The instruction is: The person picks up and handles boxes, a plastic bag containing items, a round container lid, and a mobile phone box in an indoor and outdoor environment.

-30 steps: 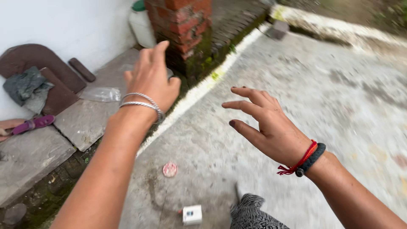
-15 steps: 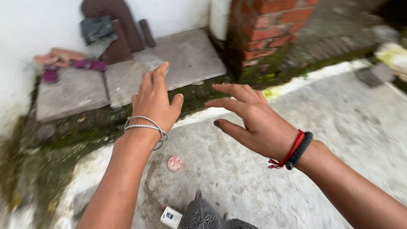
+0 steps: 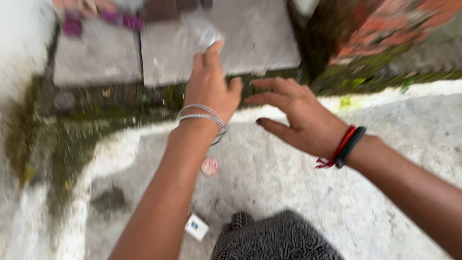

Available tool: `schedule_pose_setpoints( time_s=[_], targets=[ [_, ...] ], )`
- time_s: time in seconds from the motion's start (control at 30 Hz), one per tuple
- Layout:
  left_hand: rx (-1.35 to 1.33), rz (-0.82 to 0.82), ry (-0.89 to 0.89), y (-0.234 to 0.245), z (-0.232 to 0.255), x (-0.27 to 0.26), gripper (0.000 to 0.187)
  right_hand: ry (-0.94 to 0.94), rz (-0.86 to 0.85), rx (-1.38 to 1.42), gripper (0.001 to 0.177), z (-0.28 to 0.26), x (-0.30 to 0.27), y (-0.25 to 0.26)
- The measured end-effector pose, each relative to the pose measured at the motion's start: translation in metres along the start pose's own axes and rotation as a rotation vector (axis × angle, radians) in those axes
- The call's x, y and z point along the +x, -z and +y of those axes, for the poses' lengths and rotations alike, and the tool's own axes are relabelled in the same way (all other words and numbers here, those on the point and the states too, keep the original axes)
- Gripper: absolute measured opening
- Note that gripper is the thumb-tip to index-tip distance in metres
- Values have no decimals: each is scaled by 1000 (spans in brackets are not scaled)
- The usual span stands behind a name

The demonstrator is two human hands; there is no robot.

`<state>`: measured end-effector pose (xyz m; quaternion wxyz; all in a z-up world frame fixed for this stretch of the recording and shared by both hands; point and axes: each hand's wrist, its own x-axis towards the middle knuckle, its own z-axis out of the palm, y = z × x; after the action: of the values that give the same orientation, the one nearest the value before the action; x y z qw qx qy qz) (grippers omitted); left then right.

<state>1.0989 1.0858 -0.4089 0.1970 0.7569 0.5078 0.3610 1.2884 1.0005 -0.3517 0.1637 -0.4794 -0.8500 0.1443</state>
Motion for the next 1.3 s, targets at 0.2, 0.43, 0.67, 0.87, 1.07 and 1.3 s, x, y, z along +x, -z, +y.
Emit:
schedule_pose_setpoints(
  time_s=[0.2, 0.43, 0.67, 0.87, 1.07, 1.3],
  targets=[
    [-44, -68, 338, -74, -85, -19, 70, 33, -188, 86, 52, 69, 42, -103],
    [63, 105, 585, -190, -274, -94, 69, -65, -358, 168, 69, 148, 61, -341],
    [135, -158, 1169, -364, -467, -219, 84, -124, -748, 42, 67, 229, 30, -584],
    [72, -236, 1385, -481, -601, -348, 80, -119, -951, -18, 64, 297, 20, -740],
    [-92, -31, 1560, -522, -663, -383, 62, -315, -869, 161, 84, 322, 32, -824],
    [-276, -36, 1716, -517, -631, -363, 46, -608, -791, 365, 87, 296, 12, -841]
  ],
)
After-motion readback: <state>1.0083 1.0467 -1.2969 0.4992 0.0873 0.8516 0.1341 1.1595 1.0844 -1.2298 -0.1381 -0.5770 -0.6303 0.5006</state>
